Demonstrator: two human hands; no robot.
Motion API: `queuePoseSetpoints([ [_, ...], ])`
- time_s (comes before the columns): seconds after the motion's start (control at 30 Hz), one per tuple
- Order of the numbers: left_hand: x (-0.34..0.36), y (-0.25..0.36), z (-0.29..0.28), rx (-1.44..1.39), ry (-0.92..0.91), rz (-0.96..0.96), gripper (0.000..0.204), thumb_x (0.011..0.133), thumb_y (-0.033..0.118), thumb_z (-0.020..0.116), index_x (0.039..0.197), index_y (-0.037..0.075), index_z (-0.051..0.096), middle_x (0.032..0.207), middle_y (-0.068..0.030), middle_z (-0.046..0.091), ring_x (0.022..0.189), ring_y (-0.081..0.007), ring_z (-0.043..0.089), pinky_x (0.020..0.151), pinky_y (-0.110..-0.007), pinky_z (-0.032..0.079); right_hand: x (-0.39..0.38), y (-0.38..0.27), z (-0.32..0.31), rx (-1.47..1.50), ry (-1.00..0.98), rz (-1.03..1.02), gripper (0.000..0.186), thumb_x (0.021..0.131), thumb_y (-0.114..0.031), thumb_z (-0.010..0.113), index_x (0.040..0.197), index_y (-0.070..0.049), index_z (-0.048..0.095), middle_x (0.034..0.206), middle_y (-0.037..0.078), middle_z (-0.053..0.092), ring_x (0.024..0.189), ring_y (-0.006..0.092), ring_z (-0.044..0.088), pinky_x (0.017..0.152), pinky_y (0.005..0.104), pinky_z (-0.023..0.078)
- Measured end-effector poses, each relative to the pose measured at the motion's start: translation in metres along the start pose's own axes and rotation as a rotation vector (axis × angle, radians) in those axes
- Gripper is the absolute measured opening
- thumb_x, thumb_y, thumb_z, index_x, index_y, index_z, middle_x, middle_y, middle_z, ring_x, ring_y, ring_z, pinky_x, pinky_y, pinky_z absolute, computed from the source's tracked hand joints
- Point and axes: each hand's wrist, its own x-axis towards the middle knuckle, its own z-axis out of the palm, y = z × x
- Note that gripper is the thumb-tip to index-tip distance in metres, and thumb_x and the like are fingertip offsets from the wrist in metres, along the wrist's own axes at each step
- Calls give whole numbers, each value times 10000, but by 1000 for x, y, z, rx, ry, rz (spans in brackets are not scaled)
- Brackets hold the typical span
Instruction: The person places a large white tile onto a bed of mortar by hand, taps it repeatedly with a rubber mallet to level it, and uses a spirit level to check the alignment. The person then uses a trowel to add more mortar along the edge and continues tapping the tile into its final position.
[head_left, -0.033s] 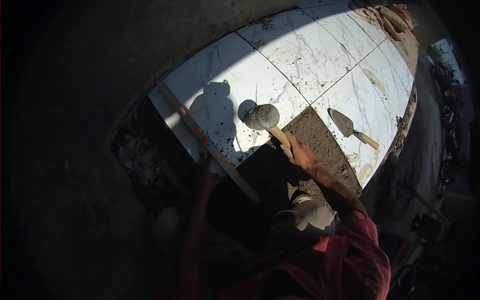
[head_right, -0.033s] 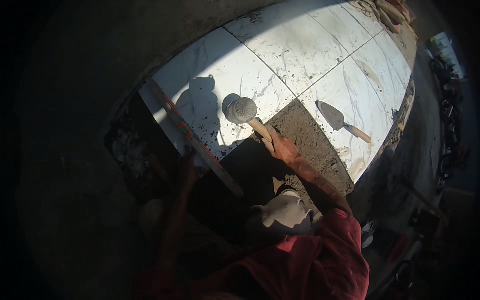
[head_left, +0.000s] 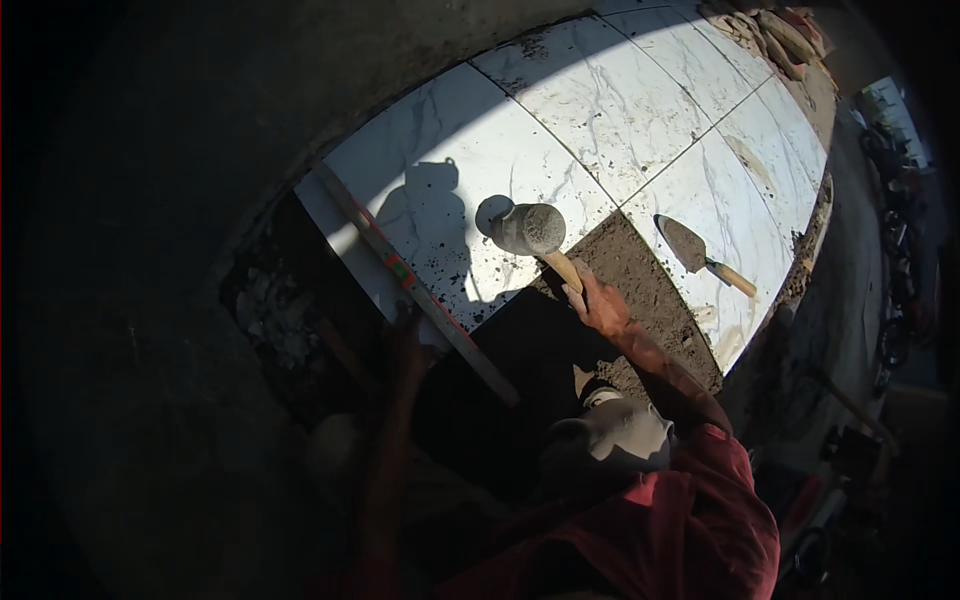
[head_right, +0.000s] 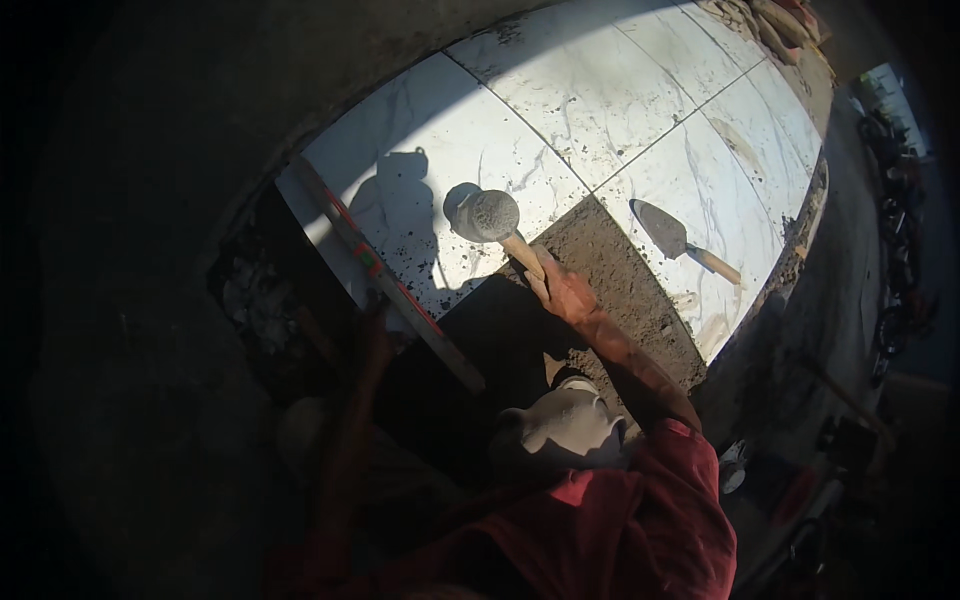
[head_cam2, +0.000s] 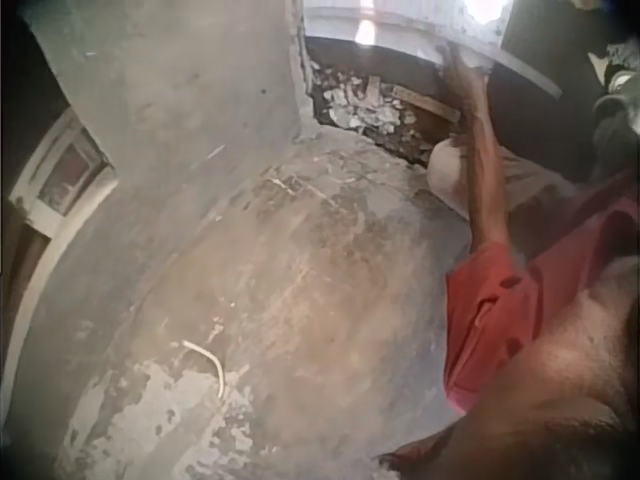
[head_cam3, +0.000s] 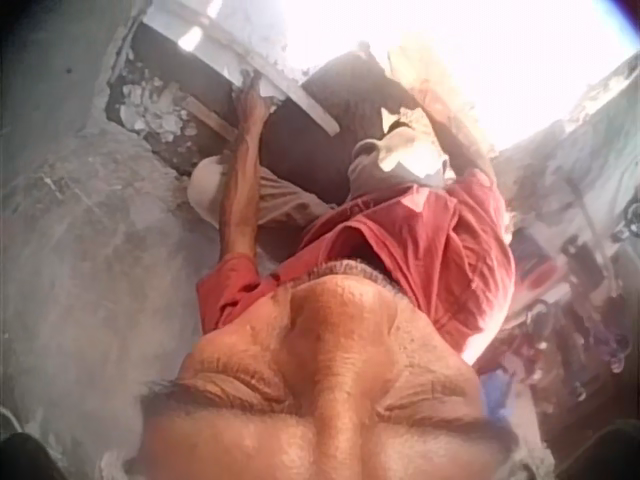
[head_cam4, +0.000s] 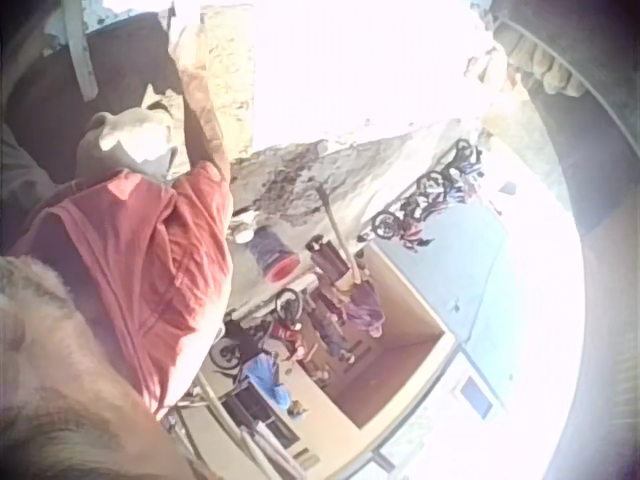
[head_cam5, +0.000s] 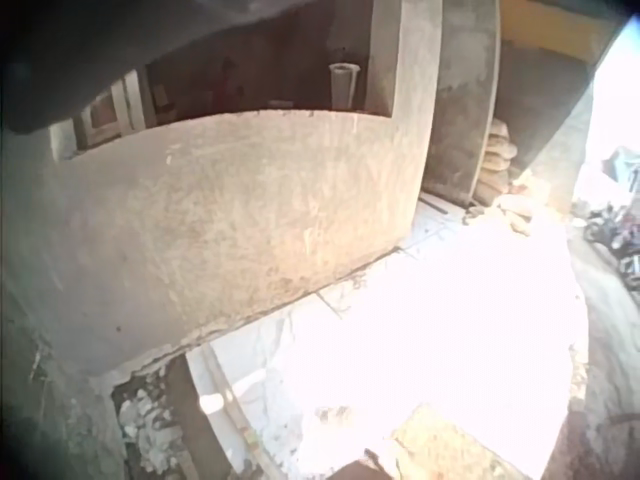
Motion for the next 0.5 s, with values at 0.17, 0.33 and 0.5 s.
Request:
queuePoseSetpoints([
  [0.17,1,6,9,43,9,32,912,564,171,882,1390,147,496,1479,-251,372,1288,-446,439,1016,-475,457,-32,33,25,381,-244,258,506,950,-293,557,1354,-18,427,934,232,665,700,396,657,573,459,529],
  [0.33,-1,0,14,-63,-28,-1,943,560,134,881,1409,159,469,1465,-252,389,1269,-482,435,1043,-531,376,-34,53,23,559,-381,450,502,946,-273,568,1371,-66,400,964,259,652,746,428,656,610,485,536],
  [0.5,-15,-13,10,8,17,1,959,557,141,880,1418,162,460,1465,-235,396,1266,-485,436,1030,-536,396,22,43,-18,446,-665,757,509,1023,-319,354,1476,-92,300,1250,147,627,1145,327,605,866,370,527],
])
